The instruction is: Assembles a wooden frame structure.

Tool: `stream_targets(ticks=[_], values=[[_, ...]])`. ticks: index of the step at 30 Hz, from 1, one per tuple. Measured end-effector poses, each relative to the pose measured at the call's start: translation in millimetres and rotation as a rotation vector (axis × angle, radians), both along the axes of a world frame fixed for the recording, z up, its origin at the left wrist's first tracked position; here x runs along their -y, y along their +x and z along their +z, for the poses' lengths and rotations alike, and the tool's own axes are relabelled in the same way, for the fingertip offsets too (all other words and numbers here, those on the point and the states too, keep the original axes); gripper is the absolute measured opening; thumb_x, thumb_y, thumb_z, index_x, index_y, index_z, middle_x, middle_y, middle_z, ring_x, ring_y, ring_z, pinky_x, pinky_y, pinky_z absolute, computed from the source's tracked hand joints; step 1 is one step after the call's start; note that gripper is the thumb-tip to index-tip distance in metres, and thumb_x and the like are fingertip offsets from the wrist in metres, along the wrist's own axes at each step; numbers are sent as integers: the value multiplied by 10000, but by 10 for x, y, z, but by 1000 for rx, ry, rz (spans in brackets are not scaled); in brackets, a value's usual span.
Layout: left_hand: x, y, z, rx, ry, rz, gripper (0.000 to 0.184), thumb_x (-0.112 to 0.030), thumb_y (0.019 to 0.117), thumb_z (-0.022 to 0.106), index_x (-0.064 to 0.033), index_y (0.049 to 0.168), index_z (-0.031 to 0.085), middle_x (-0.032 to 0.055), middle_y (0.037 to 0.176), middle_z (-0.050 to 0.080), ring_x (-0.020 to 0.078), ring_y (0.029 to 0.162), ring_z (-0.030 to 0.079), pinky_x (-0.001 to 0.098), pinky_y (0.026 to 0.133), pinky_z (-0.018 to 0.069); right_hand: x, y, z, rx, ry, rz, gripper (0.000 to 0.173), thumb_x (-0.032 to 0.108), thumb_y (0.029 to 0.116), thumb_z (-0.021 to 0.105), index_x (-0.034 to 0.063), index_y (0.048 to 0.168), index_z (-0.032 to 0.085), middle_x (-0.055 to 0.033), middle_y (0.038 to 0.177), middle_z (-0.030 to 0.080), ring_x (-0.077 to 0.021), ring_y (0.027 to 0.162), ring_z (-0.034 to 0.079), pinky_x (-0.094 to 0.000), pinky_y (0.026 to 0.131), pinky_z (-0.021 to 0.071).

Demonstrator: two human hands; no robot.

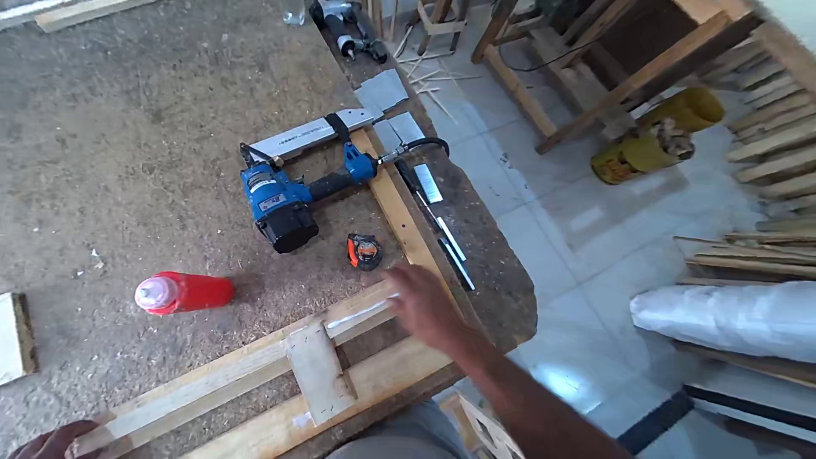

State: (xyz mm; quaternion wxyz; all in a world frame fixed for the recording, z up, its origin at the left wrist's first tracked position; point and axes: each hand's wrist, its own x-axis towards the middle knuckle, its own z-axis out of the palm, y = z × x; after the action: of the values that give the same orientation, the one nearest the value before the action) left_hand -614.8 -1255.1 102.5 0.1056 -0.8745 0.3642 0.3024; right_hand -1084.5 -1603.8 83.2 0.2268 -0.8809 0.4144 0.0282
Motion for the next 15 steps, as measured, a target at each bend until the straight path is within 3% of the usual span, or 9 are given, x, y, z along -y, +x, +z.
stream_targets(ticks=[3, 6, 9, 12, 15], values=[[-25, -2, -100, 41, -29, 50, 531, -91, 912, 681, -28, 1424, 557, 299, 1396, 568, 496, 1378, 465, 651, 1152, 351, 447, -482, -156, -95, 81, 25, 577, 164, 888, 785, 168, 1431, 592, -108, 1400, 607, -323, 1322, 552, -530, 1109, 457], [-121, -125, -232, 223, -88, 57, 529, -84, 919, 690, -118, 1435, 578, 223, 1407, 596, 452, 1374, 497, 645, 1153, 363, 593, -576, -317, -117, 45, 155, 461, 170, 877, 797, 212, 1324, 690, -54, 1331, 632, -296, 1270, 559, -490, 1062, 490], [-3, -506, -127, 272, -184, 128, 674, -56, 870, 723, -90, 1504, 499, 250, 1547, 455, 510, 1431, 403, 708, 1152, 316, 653, -597, -269, -99, 62, 234, 367, 178, 888, 790, 178, 1249, 719, -52, 1280, 652, -278, 1219, 596, -478, 1044, 504], [464, -1200, 134, 108, -358, 226, 588, -162, 952, 690, 9, 1480, 497, 299, 1539, 441, 501, 1425, 422, 681, 1144, 361, 654, -711, -10, 42, 249, 148, 341, 190, 895, 796, 158, 1223, 711, -46, 1257, 658, -224, 1130, 656, -468, 961, 570], [1045, -1986, 122, -110, -572, 134, 514, -252, 962, 707, 19, 1384, 596, 242, 1465, 553, 400, 1391, 509, 582, 1138, 437, 622, -819, 90, 309, 514, -70, 396, 321, 887, 783, 193, 1254, 710, 28, 1139, 706, -115, 996, 694, -354, 882, 615]])
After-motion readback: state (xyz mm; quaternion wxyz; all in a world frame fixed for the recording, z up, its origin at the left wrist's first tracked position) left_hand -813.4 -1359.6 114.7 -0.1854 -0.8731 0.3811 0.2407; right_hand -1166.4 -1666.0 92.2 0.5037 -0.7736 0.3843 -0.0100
